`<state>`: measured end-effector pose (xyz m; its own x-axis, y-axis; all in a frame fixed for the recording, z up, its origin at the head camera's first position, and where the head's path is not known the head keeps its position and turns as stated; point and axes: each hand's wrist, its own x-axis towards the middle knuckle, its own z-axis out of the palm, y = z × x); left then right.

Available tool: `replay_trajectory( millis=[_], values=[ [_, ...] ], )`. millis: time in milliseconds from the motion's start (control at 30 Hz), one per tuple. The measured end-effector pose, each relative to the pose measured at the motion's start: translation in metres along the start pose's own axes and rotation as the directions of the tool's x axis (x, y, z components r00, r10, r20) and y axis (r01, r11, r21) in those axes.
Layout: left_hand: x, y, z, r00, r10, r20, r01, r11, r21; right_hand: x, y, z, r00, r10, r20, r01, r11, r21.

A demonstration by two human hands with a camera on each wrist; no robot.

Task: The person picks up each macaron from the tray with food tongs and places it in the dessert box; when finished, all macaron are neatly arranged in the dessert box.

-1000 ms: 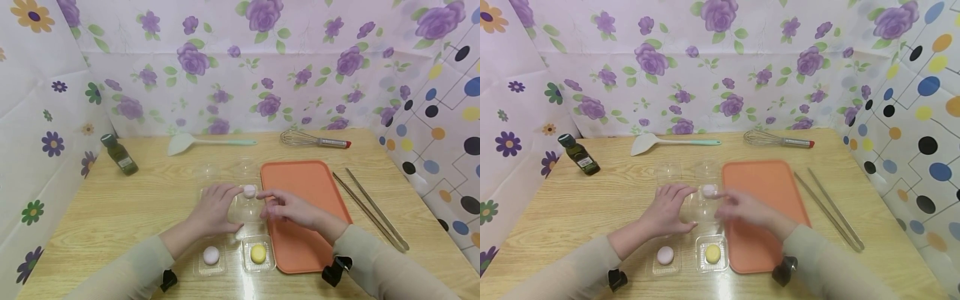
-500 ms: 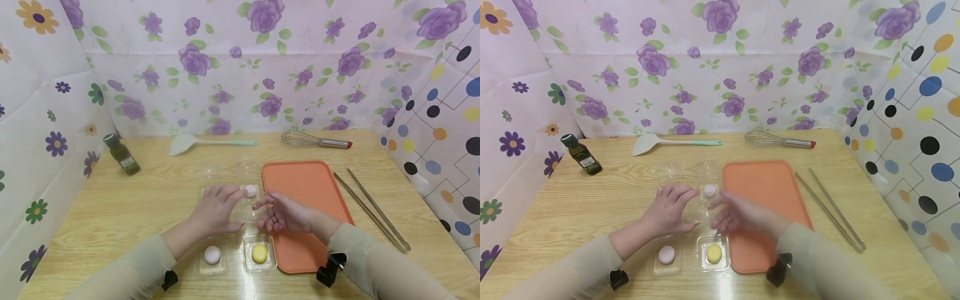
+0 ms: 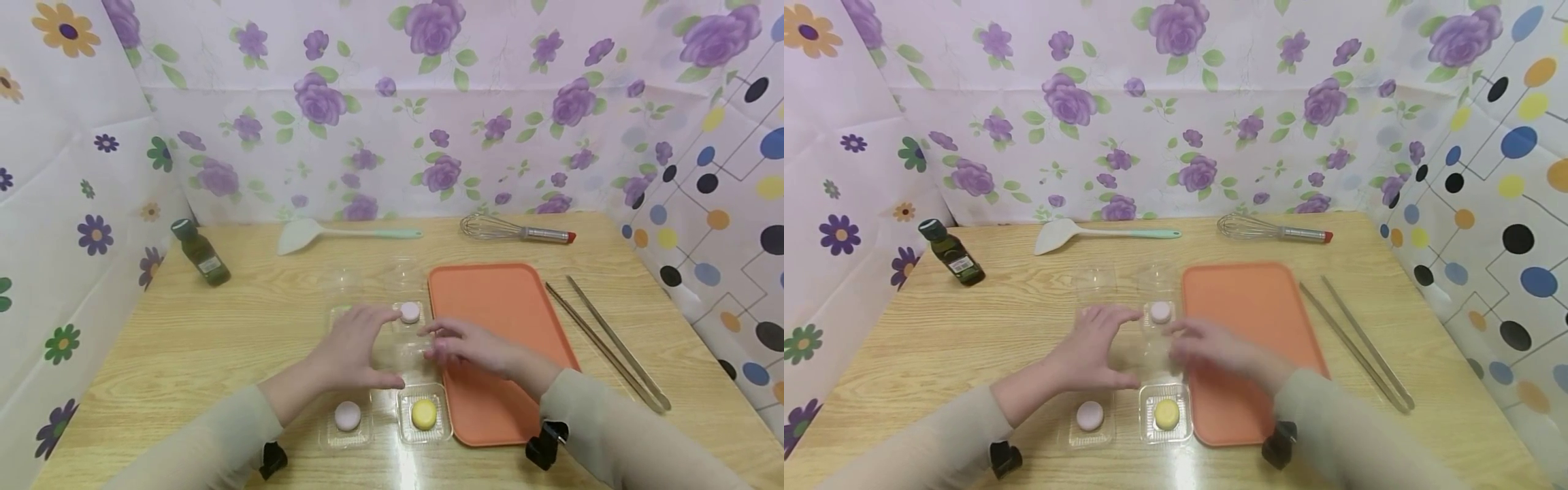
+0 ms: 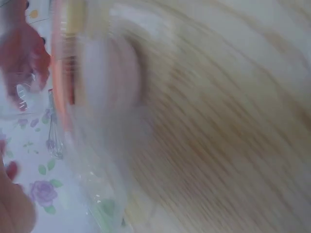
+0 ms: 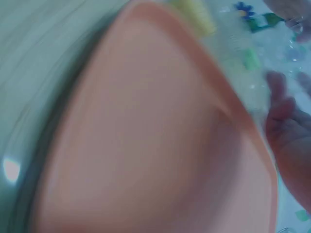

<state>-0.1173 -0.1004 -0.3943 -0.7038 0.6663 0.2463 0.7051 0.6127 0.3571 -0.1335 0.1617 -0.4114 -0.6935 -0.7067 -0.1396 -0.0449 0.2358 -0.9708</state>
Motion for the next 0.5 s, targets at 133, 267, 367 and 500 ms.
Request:
replay_trajectory(
  millis=[133, 267, 367, 500],
  values=[
    [0.0018, 0.0013, -0.0002, 0.976, -0.169, 0.139, 0.194, 0.961, -0.195, -0.0027, 0.0041, -0.0006, 0.984, -0.177, -0.027, 0.167, 0.960, -0.226],
    [0.0016, 0.0012, 0.0007, 0.962, -0.186, 0.202, 0.232, 0.944, -0.236, -0.0044, 0.0058, 0.0003, 0.971, -0.238, -0.038, 0.218, 0.935, -0.280],
    [0.0011, 0.0009, 0.0019, 0.961, -0.173, 0.216, 0.224, 0.946, -0.236, -0.0059, 0.0059, 0.0010, 0.968, -0.245, -0.054, 0.217, 0.926, -0.311],
    [0.0006, 0.0017, 0.0038, 0.961, -0.159, 0.228, 0.212, 0.950, -0.230, -0.0092, 0.0064, 0.0016, 0.967, -0.248, -0.064, 0.209, 0.907, -0.367]
  ],
)
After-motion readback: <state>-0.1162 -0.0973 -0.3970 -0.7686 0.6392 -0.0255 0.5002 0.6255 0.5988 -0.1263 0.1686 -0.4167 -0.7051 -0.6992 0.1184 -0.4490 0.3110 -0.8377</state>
